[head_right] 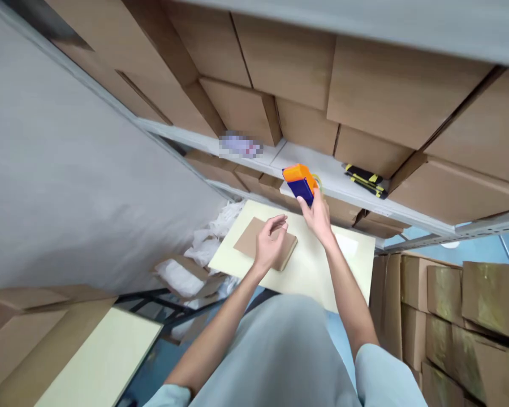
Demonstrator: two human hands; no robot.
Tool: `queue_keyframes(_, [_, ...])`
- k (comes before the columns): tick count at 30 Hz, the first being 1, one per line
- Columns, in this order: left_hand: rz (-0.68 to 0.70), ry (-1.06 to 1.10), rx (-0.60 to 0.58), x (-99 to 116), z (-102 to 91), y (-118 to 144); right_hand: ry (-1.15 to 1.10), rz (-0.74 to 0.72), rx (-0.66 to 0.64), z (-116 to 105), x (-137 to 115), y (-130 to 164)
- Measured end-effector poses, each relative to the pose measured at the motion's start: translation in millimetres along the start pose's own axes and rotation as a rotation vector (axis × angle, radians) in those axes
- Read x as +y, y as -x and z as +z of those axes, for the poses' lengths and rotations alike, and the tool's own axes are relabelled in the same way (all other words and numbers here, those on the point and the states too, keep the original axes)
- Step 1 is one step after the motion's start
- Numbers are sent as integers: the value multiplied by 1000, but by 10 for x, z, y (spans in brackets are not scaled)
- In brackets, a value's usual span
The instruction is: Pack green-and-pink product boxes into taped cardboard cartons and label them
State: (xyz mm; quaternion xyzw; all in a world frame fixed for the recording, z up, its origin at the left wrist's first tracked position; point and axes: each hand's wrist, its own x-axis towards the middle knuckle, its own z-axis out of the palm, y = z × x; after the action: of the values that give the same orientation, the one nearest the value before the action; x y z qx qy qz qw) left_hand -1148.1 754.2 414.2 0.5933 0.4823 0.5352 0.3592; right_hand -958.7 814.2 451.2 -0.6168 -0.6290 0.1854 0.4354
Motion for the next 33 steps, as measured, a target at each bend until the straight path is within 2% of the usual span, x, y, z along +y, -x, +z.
queue_keyframes(2, [-24,-1,34,-57,7,315,-275,120,-36,84,8,666])
queue_keyframes(4, [-67,-19,16,-89,-21,614,-471,257,-76,191,-42,1253])
queue_keyframes(7, [-174,-20,-64,-107,-107,995,-585,425,-82,342,-121,1839])
queue_keyframes(11, [-250,-12,-166,-49,-266,1326,-630,539,-84,418,-135,2192])
queue_keyframes(14, [-200,-45,-244,23,-368,1410,-700,579,-126,394,-124,2318])
queue_keyframes(16, [-125,-115,-301,59,-425,1378,-727,593,-141,377,-125,2390])
queue_keyframes(19, [-49,-218,-311,116,-523,1219,-700,560,-143,358,-158,2537])
queue_keyframes(22, [-45,-180,-290,226,-662,1020,-558,496,-208,317,-231,2748])
queue_keyframes(25, [-28,-141,-379,375,-852,923,-335,410,-252,241,-296,2978])
queue_keyframes(29, [-41,-147,-473,480,-1135,1077,-99,210,-276,133,-298,3239])
queue_keyframes(33, [-73,-118,-535,402,-1338,1437,19,41,-332,62,-225,3474])
